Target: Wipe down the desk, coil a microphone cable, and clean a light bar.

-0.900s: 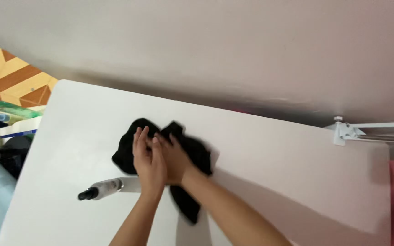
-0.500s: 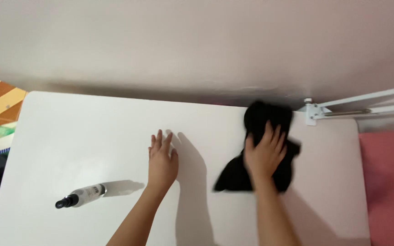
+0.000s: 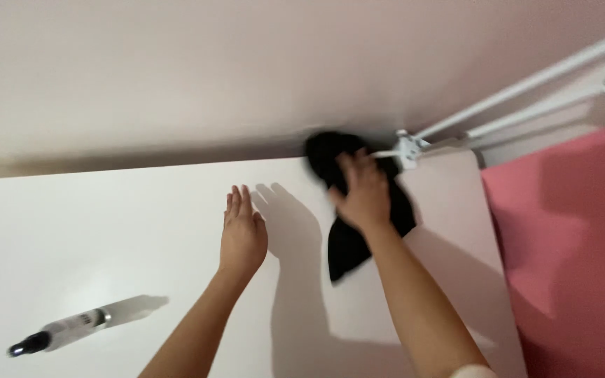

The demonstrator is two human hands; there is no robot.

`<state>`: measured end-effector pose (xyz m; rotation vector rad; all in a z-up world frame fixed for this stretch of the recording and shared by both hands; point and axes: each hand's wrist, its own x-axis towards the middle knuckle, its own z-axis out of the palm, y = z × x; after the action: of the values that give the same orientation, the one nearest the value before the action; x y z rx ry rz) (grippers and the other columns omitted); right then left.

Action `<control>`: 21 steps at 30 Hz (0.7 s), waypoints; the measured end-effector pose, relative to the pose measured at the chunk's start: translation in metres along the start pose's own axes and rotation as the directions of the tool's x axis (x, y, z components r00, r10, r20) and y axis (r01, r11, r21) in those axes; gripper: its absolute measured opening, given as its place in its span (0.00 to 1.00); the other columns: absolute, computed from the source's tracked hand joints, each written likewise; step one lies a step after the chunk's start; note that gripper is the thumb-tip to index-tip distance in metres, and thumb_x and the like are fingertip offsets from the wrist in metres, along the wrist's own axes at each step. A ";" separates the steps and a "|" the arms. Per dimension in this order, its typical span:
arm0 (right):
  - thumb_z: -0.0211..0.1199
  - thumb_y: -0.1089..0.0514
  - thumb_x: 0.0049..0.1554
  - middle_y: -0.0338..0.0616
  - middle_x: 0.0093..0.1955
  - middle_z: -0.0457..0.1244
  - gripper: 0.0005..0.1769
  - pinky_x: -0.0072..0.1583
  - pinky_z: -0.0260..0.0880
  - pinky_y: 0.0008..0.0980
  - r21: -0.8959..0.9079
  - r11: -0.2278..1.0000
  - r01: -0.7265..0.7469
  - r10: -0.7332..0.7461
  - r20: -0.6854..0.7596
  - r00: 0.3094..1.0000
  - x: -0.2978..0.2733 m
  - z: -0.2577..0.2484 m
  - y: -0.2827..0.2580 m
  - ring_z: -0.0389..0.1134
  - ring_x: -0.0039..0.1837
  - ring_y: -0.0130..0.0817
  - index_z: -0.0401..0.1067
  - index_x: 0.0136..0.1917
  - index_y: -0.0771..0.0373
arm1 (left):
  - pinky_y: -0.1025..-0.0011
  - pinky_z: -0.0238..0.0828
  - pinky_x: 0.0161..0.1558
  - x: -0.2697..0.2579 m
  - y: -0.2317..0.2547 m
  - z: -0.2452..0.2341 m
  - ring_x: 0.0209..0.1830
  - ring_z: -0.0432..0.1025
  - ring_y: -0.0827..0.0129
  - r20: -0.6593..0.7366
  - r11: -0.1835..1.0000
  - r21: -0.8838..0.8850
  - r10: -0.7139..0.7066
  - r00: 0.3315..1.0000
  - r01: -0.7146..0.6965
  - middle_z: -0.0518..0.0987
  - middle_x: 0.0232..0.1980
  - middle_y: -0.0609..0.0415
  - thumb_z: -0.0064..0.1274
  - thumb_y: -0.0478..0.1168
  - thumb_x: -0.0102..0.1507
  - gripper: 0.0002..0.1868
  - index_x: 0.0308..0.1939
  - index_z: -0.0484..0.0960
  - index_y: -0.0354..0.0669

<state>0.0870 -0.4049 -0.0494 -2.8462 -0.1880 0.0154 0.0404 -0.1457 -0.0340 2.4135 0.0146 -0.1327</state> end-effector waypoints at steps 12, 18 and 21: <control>0.61 0.37 0.56 0.59 0.83 0.47 0.45 0.78 0.48 0.54 0.016 0.974 -0.226 0.225 -0.153 0.962 -0.001 -0.009 0.038 0.45 0.84 0.55 0.52 0.80 0.53 | 0.59 0.43 0.78 0.030 0.070 0.056 0.82 0.45 0.59 0.405 0.888 0.368 0.116 0.907 -0.277 0.54 0.81 0.54 0.37 0.31 0.67 0.29 0.74 0.65 0.52; 0.62 0.36 0.55 0.57 0.78 0.55 0.38 0.76 0.54 0.52 0.077 0.966 -0.248 0.260 -0.258 0.930 -0.113 -0.038 0.051 0.53 0.80 0.57 0.65 0.72 0.59 | 0.38 0.42 0.74 0.041 0.126 0.044 0.84 0.34 0.48 0.526 0.877 0.451 -0.112 0.843 -0.165 0.37 0.85 0.51 0.34 0.31 0.70 0.36 0.78 0.54 0.72; 0.63 0.36 0.55 0.60 0.77 0.55 0.41 0.76 0.54 0.56 0.034 0.899 -0.436 0.416 -0.372 0.830 -0.139 -0.022 0.113 0.53 0.79 0.60 0.65 0.72 0.63 | 0.32 0.44 0.71 0.042 0.120 0.062 0.83 0.32 0.43 0.506 0.865 0.470 -0.100 0.857 -0.177 0.35 0.84 0.49 0.35 0.31 0.68 0.38 0.78 0.53 0.73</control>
<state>-0.0361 -0.5363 -0.0615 -2.8097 0.5383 -0.4391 0.0821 -0.2779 -0.0054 2.8108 -0.3628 -0.8646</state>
